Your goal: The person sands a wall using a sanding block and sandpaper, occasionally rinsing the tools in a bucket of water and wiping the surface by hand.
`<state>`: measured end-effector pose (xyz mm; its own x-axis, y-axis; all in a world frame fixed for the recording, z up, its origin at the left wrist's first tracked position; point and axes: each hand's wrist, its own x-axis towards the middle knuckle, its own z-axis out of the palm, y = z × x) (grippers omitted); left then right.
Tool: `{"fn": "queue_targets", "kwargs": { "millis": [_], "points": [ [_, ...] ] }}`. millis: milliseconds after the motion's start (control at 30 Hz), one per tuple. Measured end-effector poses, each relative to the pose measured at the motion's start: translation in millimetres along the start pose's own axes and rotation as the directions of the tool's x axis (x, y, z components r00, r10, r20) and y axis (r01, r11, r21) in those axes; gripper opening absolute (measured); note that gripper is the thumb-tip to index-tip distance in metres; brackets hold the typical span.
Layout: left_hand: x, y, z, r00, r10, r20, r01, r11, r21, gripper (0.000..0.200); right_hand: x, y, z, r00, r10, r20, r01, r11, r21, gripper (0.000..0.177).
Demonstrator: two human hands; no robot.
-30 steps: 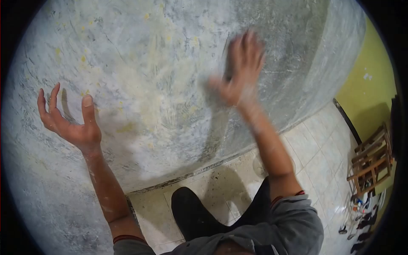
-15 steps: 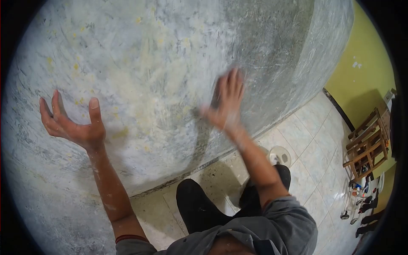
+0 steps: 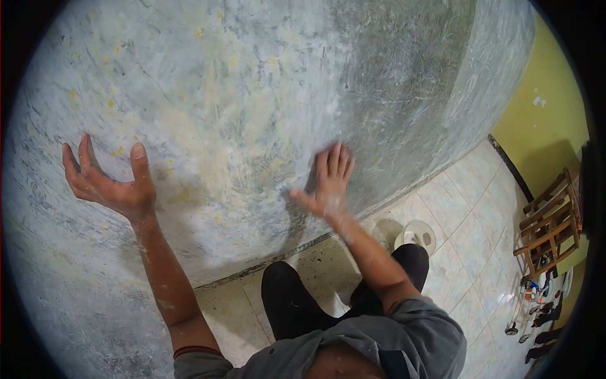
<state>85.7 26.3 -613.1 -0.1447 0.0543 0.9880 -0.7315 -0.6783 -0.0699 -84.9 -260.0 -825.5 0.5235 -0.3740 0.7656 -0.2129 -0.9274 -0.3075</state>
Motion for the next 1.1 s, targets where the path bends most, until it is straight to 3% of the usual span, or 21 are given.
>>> {"fn": "queue_targets", "kwargs": {
  "millis": [100, 133, 267, 367, 467, 533, 633, 767, 800, 867, 1000, 1100],
  "points": [
    [-3.8, 0.2, 1.0, 1.000, -0.025, -0.003, 0.025, 1.000, -0.010, 0.075, -15.2, 13.2, 12.4, 0.995, -0.099, -0.006, 0.097, 0.985, -0.143, 0.115],
    [-3.0, 0.5, 1.6, 0.999, -0.038, -0.003, 0.038, 0.999, -0.033, 0.076, 29.5, 0.8, -13.8, 0.984, -0.168, -0.064, 0.161, 0.982, -0.094, 0.113],
    [-4.5, 1.7, 1.7, 0.999, -0.037, -0.002, 0.037, 0.999, -0.026, 0.071, 207.7, -51.2, -115.0, 0.882, -0.355, -0.310, 0.304, 0.931, -0.203, 0.112],
    [-4.7, -3.7, -0.6, 1.000, -0.004, 0.001, 0.004, 1.000, 0.018, 0.074, 199.7, -51.3, -103.1, 0.874, -0.316, -0.370, 0.278, 0.948, -0.154, 0.113],
    [-3.0, -2.8, -1.4, 1.000, -0.024, -0.002, 0.024, 1.000, 0.018, 0.072, 53.2, -25.1, -27.6, 0.986, -0.130, -0.109, 0.125, 0.991, -0.047, 0.112],
    [-2.6, -2.1, -0.8, 1.000, 0.007, -0.015, -0.007, 1.000, 0.007, 0.071, -15.1, 4.4, 12.7, 0.987, -0.158, -0.004, 0.153, 0.965, -0.212, 0.113],
    [-0.3, 6.2, 0.2, 0.999, 0.015, -0.046, -0.015, 1.000, 0.007, 0.065, 77.2, -32.4, -59.2, 0.977, -0.212, 0.009, 0.209, 0.955, -0.210, 0.112],
    [-2.8, -1.8, -0.5, 1.000, 0.026, -0.016, -0.025, 0.999, 0.042, 0.071, 221.4, -71.0, -132.6, 0.845, -0.458, -0.276, 0.392, 0.881, -0.264, 0.109],
    [-2.8, -1.9, -0.1, 0.999, 0.027, -0.022, -0.026, 0.999, 0.037, 0.071, 217.3, -70.7, -128.1, 0.843, -0.459, -0.280, 0.395, 0.882, -0.259, 0.109],
    [-3.8, 0.7, -1.0, 0.999, 0.028, -0.032, -0.027, 0.999, 0.026, 0.071, 185.1, -61.8, -105.3, 0.901, -0.318, -0.295, 0.286, 0.947, -0.147, 0.110],
    [1.1, 5.1, -2.8, 0.999, 0.021, -0.039, -0.021, 1.000, 0.008, 0.068, -6.1, -0.2, 7.0, 0.987, -0.161, -0.014, 0.160, 0.985, -0.069, 0.111],
    [0.4, 5.7, -2.7, 0.999, 0.025, -0.039, -0.025, 1.000, -0.005, 0.066, 49.7, -20.7, -36.4, 0.978, -0.208, 0.001, 0.207, 0.974, -0.090, 0.110]
  ]
}}
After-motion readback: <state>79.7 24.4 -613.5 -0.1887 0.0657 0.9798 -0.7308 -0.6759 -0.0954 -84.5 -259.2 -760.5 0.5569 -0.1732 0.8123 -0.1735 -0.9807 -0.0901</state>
